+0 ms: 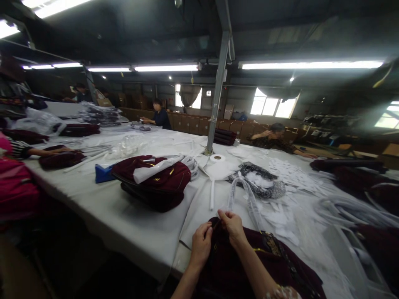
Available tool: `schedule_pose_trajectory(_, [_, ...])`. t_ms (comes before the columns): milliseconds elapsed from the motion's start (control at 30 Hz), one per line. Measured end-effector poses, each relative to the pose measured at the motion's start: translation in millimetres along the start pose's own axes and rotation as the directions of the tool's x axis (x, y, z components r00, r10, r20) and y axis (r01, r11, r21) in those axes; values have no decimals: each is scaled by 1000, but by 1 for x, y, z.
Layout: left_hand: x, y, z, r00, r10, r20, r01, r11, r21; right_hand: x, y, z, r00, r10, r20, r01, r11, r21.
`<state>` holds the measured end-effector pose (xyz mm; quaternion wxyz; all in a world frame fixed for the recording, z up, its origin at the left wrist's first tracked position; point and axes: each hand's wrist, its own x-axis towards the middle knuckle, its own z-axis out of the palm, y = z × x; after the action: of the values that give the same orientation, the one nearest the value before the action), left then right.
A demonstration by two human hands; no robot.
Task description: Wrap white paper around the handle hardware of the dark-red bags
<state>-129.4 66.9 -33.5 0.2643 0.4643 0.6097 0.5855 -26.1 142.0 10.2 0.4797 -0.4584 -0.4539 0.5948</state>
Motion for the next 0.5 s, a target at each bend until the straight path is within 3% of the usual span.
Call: schedule_pose_trajectory(500, [-1,2,0,1000,11,-10,-10,1000,7,2,3,-5,1000,10,13,-11,1000,28])
